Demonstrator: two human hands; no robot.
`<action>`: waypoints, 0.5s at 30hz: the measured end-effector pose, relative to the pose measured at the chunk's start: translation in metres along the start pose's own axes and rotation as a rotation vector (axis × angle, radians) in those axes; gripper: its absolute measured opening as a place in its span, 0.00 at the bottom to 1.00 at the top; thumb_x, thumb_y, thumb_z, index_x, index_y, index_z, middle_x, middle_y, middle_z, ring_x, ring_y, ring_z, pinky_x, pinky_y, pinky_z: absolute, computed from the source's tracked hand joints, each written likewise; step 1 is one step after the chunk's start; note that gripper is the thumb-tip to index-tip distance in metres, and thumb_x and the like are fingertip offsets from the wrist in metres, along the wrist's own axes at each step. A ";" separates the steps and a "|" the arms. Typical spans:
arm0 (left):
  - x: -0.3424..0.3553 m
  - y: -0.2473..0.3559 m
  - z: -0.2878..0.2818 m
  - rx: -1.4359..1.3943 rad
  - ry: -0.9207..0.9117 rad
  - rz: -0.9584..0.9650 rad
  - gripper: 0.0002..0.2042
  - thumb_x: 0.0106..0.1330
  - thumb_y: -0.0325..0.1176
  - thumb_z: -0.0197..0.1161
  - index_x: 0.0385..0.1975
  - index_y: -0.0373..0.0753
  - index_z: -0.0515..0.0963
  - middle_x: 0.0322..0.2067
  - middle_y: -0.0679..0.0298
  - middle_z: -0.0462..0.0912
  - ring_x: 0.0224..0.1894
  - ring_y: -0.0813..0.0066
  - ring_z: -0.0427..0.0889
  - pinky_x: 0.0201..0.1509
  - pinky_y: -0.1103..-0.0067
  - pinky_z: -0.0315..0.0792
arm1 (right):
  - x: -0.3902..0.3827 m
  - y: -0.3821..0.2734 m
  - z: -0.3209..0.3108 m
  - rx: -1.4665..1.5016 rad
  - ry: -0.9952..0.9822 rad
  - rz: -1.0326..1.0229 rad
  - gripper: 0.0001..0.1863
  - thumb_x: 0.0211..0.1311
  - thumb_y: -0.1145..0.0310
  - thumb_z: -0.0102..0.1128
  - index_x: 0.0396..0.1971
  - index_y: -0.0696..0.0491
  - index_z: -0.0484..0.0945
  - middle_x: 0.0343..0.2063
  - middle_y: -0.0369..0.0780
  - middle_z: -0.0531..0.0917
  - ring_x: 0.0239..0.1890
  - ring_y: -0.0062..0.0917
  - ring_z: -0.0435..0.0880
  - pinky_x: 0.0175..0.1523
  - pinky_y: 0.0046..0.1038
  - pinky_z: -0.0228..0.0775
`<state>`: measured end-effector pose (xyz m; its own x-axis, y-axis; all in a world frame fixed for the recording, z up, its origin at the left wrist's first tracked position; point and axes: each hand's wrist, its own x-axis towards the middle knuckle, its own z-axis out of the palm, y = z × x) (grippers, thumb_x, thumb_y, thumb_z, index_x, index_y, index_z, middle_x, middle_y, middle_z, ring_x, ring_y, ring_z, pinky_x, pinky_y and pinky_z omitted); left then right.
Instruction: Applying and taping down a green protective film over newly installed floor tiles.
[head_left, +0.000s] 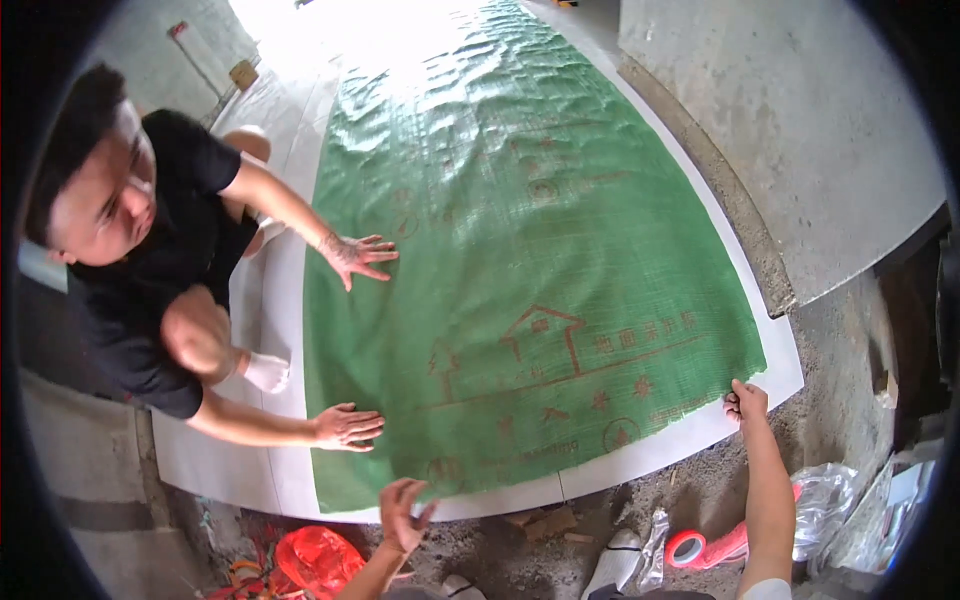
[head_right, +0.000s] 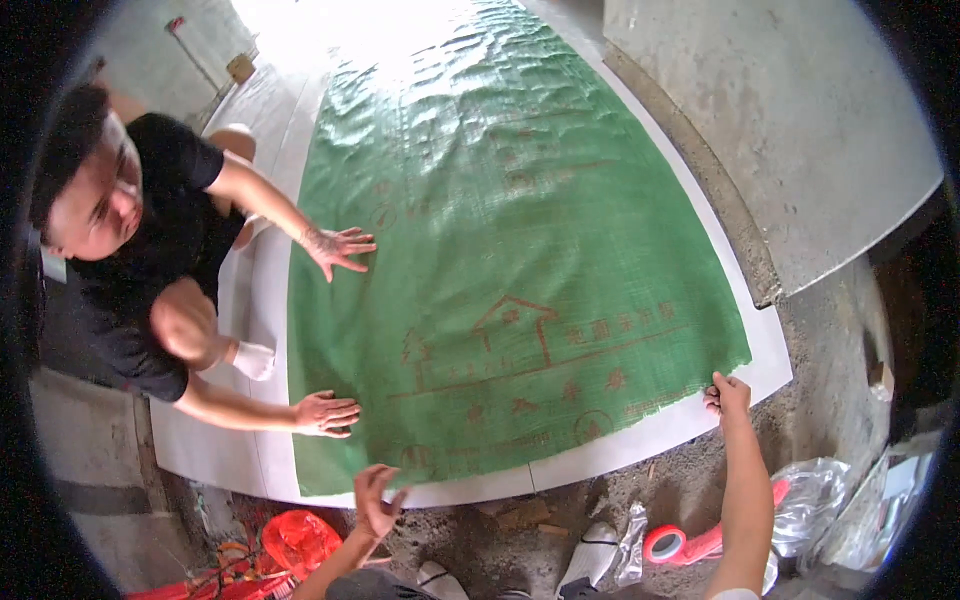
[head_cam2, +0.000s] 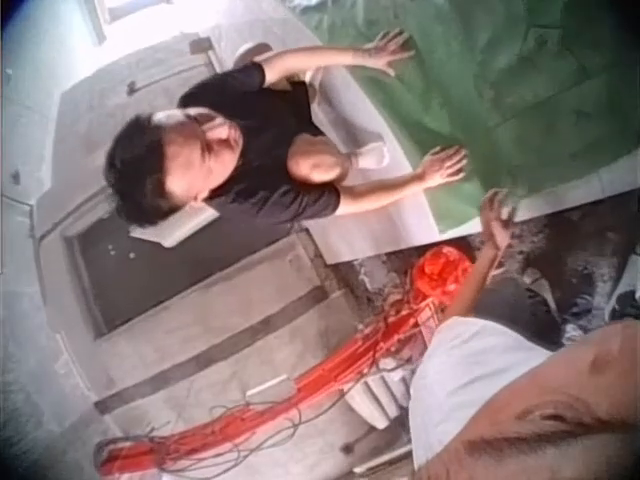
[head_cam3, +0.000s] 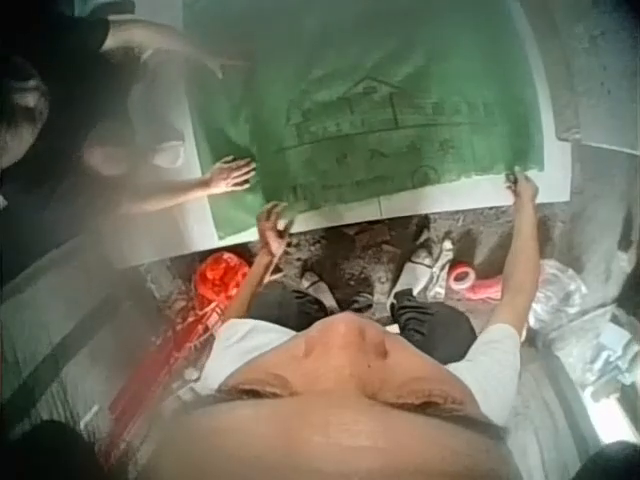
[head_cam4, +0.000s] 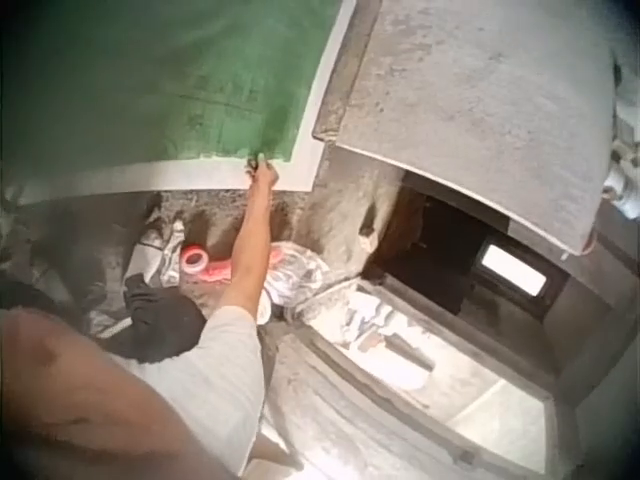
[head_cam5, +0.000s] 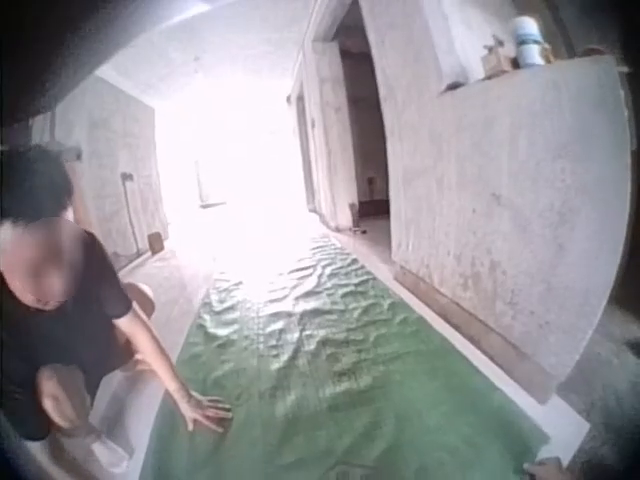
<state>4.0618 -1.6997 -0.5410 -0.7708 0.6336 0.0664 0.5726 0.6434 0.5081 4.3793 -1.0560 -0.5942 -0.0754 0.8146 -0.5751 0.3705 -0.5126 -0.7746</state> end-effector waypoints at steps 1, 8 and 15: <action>-0.011 -0.020 -0.001 0.050 0.102 -0.075 0.20 0.61 0.36 0.75 0.51 0.38 0.81 0.50 0.53 0.80 0.54 0.52 0.77 0.61 0.62 0.70 | 0.007 -0.001 -0.011 0.055 -0.022 0.003 0.16 0.70 0.62 0.69 0.30 0.54 0.72 0.21 0.40 0.80 0.16 0.27 0.81 0.14 0.27 0.67; -0.080 -0.193 -0.029 0.326 0.642 -0.938 0.34 0.64 0.55 0.73 0.58 0.32 0.74 0.45 0.50 0.77 0.42 0.61 0.78 0.47 0.63 0.75 | 0.015 0.008 -0.011 0.120 0.028 0.008 0.16 0.71 0.61 0.67 0.27 0.51 0.72 0.19 0.37 0.79 0.14 0.24 0.78 0.15 0.26 0.65; -0.045 -0.199 -0.051 -0.663 0.491 -1.141 0.24 0.71 0.56 0.67 0.29 0.37 0.83 0.22 0.71 0.79 0.23 0.81 0.75 0.25 0.78 0.67 | 0.012 0.009 -0.014 0.179 0.042 0.019 0.15 0.71 0.64 0.67 0.29 0.52 0.71 0.18 0.39 0.77 0.13 0.25 0.75 0.13 0.28 0.63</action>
<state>3.9676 -1.8782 -0.6012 -0.8114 -0.3932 -0.4325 -0.5554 0.2880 0.7801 4.3942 -1.0471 -0.6041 -0.0300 0.8131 -0.5814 0.2004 -0.5649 -0.8005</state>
